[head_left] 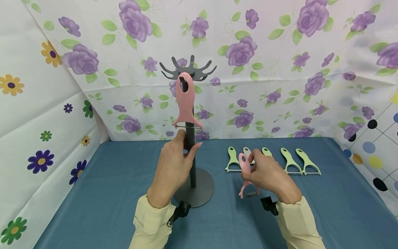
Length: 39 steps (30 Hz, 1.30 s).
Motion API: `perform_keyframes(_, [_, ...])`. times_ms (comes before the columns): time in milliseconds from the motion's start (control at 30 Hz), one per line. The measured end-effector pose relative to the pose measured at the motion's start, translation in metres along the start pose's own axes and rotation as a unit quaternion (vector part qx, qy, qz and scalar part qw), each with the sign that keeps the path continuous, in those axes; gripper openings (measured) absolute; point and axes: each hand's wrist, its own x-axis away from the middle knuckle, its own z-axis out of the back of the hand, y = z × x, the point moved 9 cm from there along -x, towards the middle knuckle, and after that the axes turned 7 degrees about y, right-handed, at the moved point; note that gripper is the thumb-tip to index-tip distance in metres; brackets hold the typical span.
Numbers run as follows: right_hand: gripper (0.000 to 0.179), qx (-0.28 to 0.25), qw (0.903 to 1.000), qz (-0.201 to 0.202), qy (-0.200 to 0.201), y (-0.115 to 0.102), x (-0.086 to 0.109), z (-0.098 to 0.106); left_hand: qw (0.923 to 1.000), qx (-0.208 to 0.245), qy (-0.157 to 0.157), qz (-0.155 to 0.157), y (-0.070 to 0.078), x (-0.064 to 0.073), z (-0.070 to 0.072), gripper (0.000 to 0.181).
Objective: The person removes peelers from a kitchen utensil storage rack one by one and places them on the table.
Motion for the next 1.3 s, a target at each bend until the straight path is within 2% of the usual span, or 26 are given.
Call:
perform_keyframes(367, [0.041,0.009,0.9999,0.001,0.004,-0.0003,-0.0014,0.0006,1.0,0.0,-0.001,0.0,-0.0002,-0.0006,-0.0015,0.023])
perform_keyframes(867, [0.05,0.009,0.9997,0.018,0.016,-0.0031,-0.0015,0.0029,1.0,0.001,-0.001,0.003,-0.0011,-0.0007,-0.002,0.024])
perform_keyframes(1300, [0.048,0.02,0.9993,0.022,0.02,-0.0037,-0.0025,0.0047,1.0,-0.006,0.0,0.003,-0.0008,-0.0006,-0.0013,0.025])
